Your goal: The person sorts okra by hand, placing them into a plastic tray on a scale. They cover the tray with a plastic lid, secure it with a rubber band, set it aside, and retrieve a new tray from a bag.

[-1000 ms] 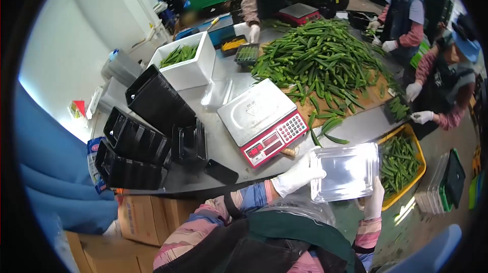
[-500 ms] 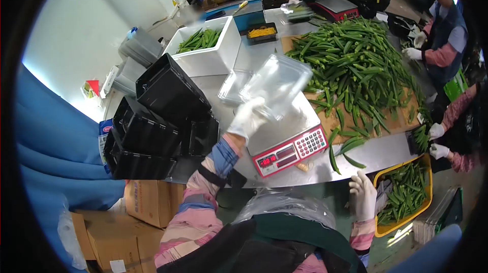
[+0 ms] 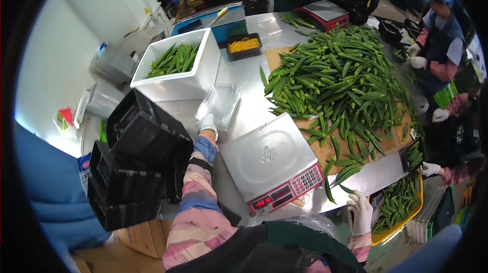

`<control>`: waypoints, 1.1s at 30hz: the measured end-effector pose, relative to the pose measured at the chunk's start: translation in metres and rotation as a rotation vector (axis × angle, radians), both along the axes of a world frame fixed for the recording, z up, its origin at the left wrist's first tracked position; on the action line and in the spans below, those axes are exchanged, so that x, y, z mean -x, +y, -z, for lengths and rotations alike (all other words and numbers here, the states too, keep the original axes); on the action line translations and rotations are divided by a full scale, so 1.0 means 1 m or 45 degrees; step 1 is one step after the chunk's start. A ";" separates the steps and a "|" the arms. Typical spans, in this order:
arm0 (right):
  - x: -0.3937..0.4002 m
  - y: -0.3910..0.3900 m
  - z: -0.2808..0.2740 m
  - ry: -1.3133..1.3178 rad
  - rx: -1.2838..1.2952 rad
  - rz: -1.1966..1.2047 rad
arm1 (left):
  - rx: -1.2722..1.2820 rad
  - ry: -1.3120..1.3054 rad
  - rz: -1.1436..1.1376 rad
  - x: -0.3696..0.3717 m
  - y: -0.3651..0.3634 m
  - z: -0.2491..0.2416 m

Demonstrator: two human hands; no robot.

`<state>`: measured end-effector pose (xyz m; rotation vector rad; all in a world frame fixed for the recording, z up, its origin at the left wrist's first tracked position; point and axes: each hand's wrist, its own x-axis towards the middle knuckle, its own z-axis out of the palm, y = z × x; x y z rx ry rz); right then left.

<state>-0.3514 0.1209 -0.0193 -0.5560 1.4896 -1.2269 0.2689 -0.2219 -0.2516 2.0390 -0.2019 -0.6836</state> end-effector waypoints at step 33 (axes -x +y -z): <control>-0.024 0.008 0.036 0.230 -0.294 -0.143 | 0.073 -0.850 1.152 0.102 -0.103 -0.080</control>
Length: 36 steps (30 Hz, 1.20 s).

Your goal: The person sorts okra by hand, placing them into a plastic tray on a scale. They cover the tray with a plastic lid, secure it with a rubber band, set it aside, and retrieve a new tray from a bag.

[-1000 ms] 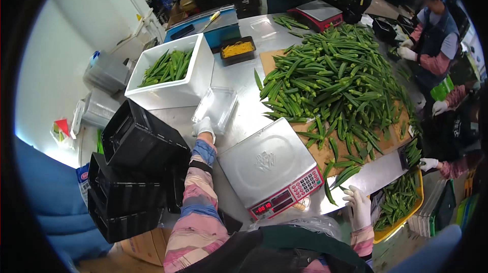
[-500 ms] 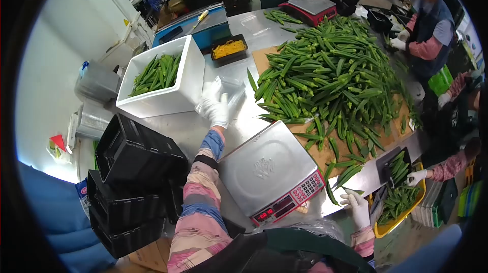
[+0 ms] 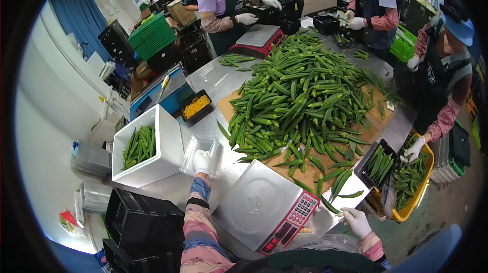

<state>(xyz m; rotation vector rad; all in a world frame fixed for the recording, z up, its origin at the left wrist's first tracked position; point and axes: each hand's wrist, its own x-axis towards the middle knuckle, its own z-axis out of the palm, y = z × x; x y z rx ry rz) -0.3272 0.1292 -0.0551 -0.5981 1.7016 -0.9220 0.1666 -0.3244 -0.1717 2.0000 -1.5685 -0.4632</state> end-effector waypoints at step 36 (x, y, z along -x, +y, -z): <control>0.090 0.022 0.033 -0.006 0.037 0.157 | 0.013 0.207 0.662 0.125 0.141 -0.157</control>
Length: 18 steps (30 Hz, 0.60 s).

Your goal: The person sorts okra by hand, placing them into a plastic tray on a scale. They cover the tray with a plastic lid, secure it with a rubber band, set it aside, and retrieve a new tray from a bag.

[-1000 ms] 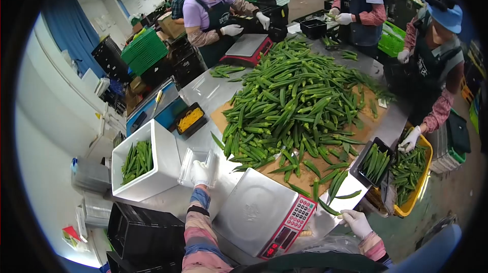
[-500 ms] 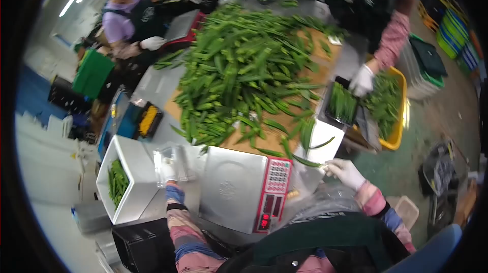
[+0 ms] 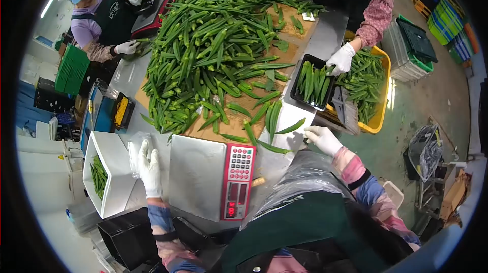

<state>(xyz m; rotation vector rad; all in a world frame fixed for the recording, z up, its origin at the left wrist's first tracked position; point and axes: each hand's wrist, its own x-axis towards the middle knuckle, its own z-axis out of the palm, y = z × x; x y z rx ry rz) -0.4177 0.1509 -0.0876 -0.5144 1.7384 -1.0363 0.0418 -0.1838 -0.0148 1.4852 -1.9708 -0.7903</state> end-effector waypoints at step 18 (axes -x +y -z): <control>0.229 -0.084 0.011 1.374 0.382 -0.033 | -0.855 0.611 -0.316 0.281 0.212 -0.041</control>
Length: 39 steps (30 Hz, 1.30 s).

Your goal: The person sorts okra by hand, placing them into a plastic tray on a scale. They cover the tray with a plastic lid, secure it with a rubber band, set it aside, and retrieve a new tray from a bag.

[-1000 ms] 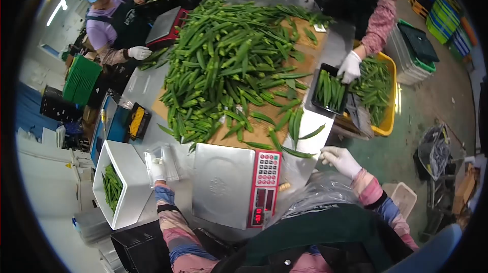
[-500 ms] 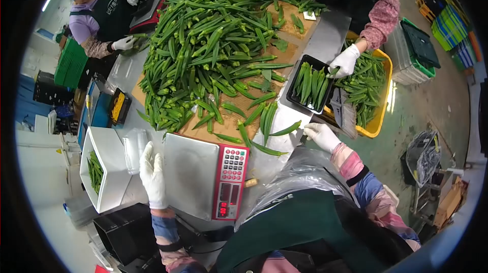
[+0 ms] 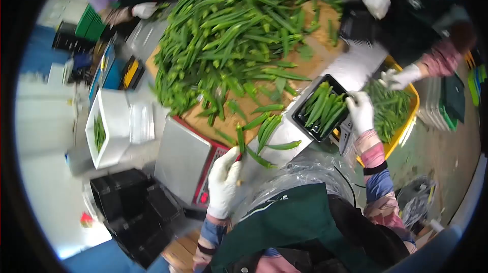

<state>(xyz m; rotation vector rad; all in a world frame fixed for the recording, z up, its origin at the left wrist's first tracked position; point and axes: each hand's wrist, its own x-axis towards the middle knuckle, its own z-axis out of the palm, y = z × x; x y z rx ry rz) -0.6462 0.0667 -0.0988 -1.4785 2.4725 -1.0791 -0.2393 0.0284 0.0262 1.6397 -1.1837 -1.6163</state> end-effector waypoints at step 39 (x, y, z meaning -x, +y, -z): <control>-0.339 -0.147 -0.017 -0.766 -0.512 -1.566 | 0.275 -0.429 -0.738 -0.191 0.047 0.060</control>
